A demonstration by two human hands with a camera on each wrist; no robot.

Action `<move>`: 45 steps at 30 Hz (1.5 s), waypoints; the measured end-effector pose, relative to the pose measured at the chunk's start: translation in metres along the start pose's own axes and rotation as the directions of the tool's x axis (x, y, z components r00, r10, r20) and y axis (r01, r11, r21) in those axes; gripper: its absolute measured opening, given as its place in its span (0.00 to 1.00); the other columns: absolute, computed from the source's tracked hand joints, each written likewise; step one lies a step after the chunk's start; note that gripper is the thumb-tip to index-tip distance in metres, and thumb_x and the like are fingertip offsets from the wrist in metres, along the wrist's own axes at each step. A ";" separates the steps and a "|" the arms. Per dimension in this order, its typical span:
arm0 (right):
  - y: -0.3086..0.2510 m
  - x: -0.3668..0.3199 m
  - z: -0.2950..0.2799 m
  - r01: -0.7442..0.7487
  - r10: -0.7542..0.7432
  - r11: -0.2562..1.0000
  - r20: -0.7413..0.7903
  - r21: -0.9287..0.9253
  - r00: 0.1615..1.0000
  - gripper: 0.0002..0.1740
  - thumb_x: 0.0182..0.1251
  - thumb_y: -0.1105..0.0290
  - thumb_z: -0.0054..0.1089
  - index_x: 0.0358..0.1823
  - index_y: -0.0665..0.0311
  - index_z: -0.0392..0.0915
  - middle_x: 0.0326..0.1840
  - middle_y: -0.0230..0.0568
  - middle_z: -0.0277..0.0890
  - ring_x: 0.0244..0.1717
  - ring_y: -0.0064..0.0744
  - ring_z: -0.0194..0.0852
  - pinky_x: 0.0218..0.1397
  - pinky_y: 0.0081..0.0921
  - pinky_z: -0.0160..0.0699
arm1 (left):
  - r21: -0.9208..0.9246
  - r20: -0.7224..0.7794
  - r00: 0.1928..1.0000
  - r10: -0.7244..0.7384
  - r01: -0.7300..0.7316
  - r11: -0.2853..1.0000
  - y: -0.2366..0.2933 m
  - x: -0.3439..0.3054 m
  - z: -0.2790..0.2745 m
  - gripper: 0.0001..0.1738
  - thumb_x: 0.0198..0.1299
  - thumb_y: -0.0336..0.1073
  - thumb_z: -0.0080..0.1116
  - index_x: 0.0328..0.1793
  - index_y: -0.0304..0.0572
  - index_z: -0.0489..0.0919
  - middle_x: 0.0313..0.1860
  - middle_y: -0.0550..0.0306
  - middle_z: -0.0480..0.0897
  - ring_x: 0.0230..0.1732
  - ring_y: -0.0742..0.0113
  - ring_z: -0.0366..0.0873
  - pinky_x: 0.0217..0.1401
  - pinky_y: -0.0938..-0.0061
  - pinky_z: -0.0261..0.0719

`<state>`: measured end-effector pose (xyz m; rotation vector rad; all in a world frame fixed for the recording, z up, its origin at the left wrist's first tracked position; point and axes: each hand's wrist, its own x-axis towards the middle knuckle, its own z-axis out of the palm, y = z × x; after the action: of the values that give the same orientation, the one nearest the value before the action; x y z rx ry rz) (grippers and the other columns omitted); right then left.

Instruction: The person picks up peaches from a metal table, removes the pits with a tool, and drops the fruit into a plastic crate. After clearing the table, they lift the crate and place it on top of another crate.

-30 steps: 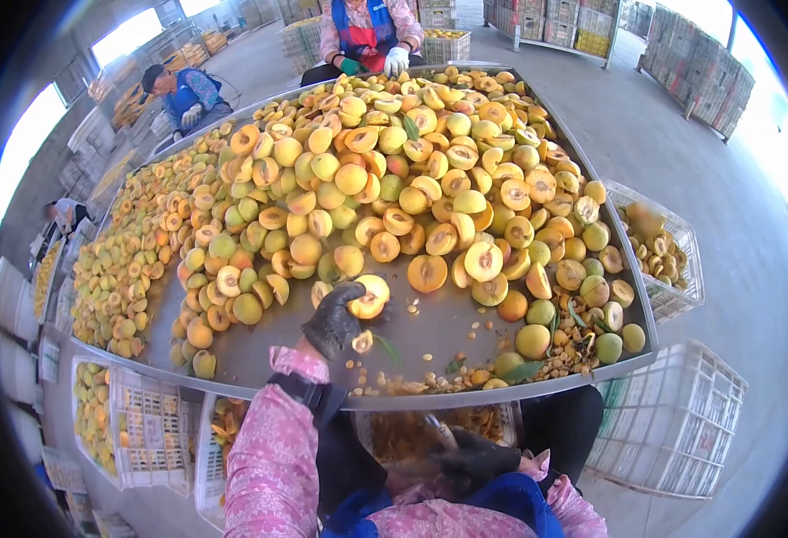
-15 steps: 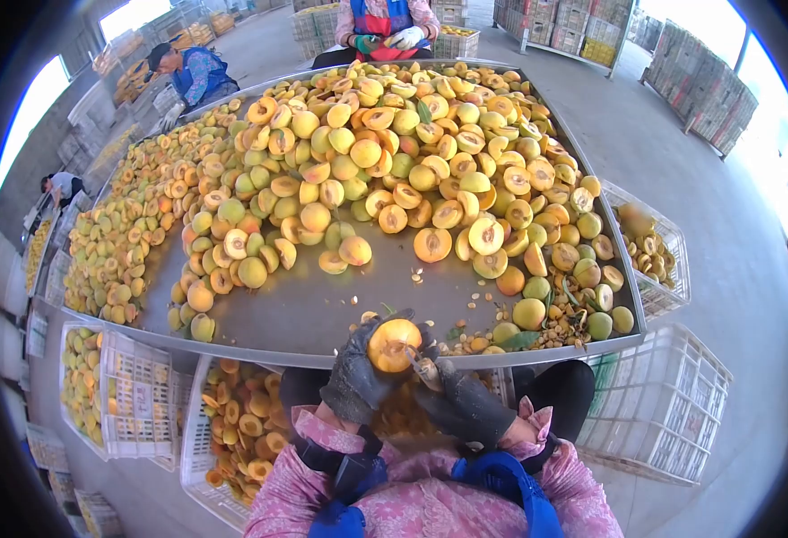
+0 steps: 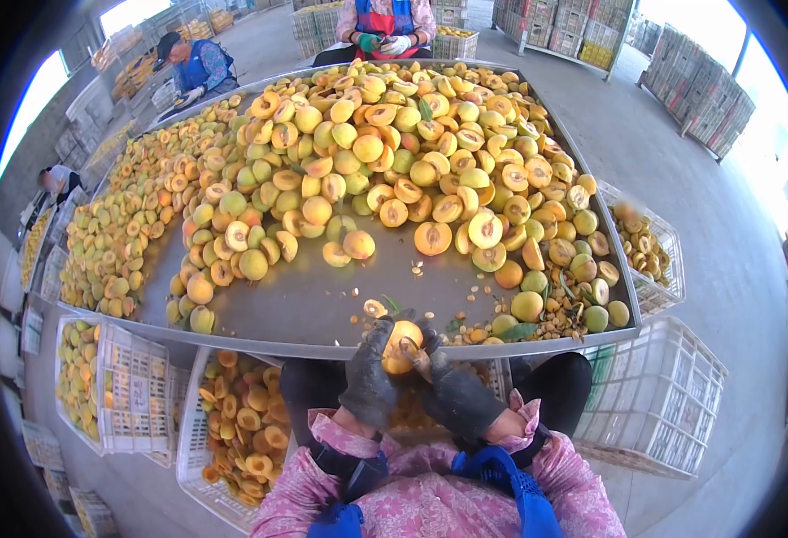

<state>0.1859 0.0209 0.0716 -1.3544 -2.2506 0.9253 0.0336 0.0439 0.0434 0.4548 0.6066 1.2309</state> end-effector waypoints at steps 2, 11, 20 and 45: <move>0.011 -0.002 0.015 0.047 -0.046 0.999 -0.035 0.026 0.998 0.21 0.64 0.67 0.52 0.59 0.63 0.69 0.40 0.58 0.75 0.36 0.57 0.77 0.34 0.48 0.74 | 0.252 0.016 0.994 0.112 -0.112 0.961 -0.007 -0.001 -0.005 0.24 0.73 0.47 0.39 0.64 0.37 0.68 0.54 0.45 0.78 0.55 0.55 0.78 0.60 0.60 0.79; 0.022 0.001 0.025 0.101 -0.101 0.995 0.006 0.010 0.995 0.22 0.62 0.71 0.51 0.58 0.65 0.69 0.38 0.57 0.76 0.35 0.57 0.77 0.36 0.45 0.74 | 0.890 0.399 0.861 0.315 -0.447 0.091 0.005 -0.006 -0.018 0.23 0.60 0.29 0.58 0.61 0.33 0.71 0.51 0.48 0.80 0.50 0.57 0.80 0.58 0.66 0.78; 0.034 0.005 0.050 0.238 -0.242 0.969 0.051 0.065 0.969 0.24 0.61 0.69 0.51 0.59 0.69 0.68 0.37 0.58 0.74 0.38 0.56 0.75 0.40 0.43 0.73 | 0.849 0.288 0.838 0.463 -0.447 0.281 -0.001 -0.005 -0.024 0.16 0.62 0.33 0.50 0.52 0.32 0.78 0.47 0.44 0.82 0.48 0.51 0.81 0.54 0.64 0.78; 0.014 -0.025 0.023 -0.495 -0.500 -0.189 0.351 0.848 0.792 0.21 0.68 0.58 0.58 0.51 0.66 0.68 0.18 0.27 0.63 0.14 0.14 0.57 0.13 0.15 0.56 | -0.745 -0.037 0.999 -0.028 -0.009 0.667 -0.002 -0.023 -0.027 0.26 0.68 0.48 0.47 0.62 0.34 0.71 0.56 0.42 0.76 0.56 0.51 0.75 0.60 0.60 0.77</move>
<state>0.1935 -0.0044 0.0459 -0.0525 -0.6745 2.6319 0.0122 0.0211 0.0259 -0.2826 0.0910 1.3645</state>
